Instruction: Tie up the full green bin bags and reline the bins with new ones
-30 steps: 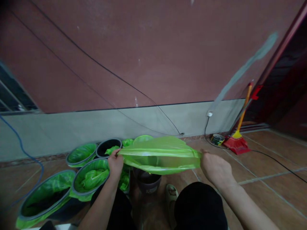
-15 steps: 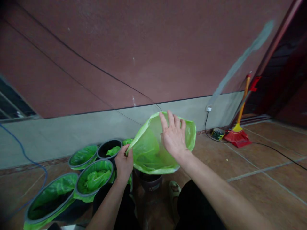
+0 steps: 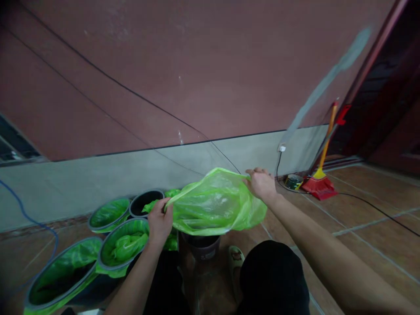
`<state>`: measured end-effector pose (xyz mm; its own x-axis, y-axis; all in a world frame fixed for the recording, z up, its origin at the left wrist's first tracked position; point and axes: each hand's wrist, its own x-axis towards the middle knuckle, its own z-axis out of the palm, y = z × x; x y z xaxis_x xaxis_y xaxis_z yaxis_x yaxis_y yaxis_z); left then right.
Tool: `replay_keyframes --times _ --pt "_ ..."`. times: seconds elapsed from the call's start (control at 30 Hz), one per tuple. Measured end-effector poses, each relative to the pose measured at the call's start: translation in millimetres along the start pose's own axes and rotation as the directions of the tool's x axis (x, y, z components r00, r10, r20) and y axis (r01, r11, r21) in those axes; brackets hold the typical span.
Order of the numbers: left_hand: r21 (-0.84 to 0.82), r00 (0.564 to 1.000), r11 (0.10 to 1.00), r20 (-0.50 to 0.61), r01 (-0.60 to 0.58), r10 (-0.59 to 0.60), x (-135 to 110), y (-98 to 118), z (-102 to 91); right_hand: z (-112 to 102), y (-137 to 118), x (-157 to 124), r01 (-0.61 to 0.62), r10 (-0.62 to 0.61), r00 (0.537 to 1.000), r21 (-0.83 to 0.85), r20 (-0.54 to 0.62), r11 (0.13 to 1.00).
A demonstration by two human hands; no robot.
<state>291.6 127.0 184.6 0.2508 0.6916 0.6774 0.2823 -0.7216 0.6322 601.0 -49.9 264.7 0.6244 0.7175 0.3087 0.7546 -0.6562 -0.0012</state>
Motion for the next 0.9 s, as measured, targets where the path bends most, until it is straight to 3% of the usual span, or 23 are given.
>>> replay_keyframes --times 0.1,0.2,0.3,0.37,0.47,0.57,0.63,0.73,0.8,0.9 --pt "0.013 0.999 1.0 0.031 -0.007 0.007 0 -3 -2.2 14 -6 -6 -0.01 0.001 0.99 0.061 0.138 0.998" --pt "0.03 0.996 0.999 0.091 0.015 -0.018 -3 -16 -5.1 19 -6 -7 -0.042 0.033 0.991 0.063 0.133 0.997" --pt "0.066 0.977 0.996 0.201 0.054 -0.067 -8 -33 -4.2 8 -3 0 -0.117 0.119 0.993 0.12 -0.017 0.986" --pt "0.127 0.962 0.986 0.238 0.104 -0.132 -14 -44 -1.4 -6 0 3 -0.152 0.19 0.966 0.208 -0.176 0.966" --pt "0.227 0.941 0.95 0.214 0.214 -0.263 -21 -56 3.4 -24 5 0 -0.1 0.229 0.905 0.345 -0.357 0.933" --pt "0.197 0.899 0.906 0.162 0.375 -0.407 -25 -65 7.8 -29 12 -19 -0.001 0.237 0.881 0.498 -0.41 0.867" --pt "0.047 0.816 0.828 0.15 0.559 -0.559 -24 -67 11.0 -24 18 -37 0.025 0.252 0.892 0.596 -0.376 0.803" --pt "-0.335 0.649 0.567 0.232 0.753 -0.725 -20 -64 13.3 -5 28 -69 -0.003 0.291 0.903 0.674 -0.316 0.739" --pt "-0.552 0.626 0.399 0.315 0.732 -0.713 -15 -58 10.6 13 32 -91 -0.017 0.304 0.905 0.689 -0.297 0.724" --pt "-0.719 0.656 0.224 0.401 0.658 -0.639 -8 -52 1.1 42 34 -121 -0.052 0.269 0.947 0.742 -0.176 0.669"
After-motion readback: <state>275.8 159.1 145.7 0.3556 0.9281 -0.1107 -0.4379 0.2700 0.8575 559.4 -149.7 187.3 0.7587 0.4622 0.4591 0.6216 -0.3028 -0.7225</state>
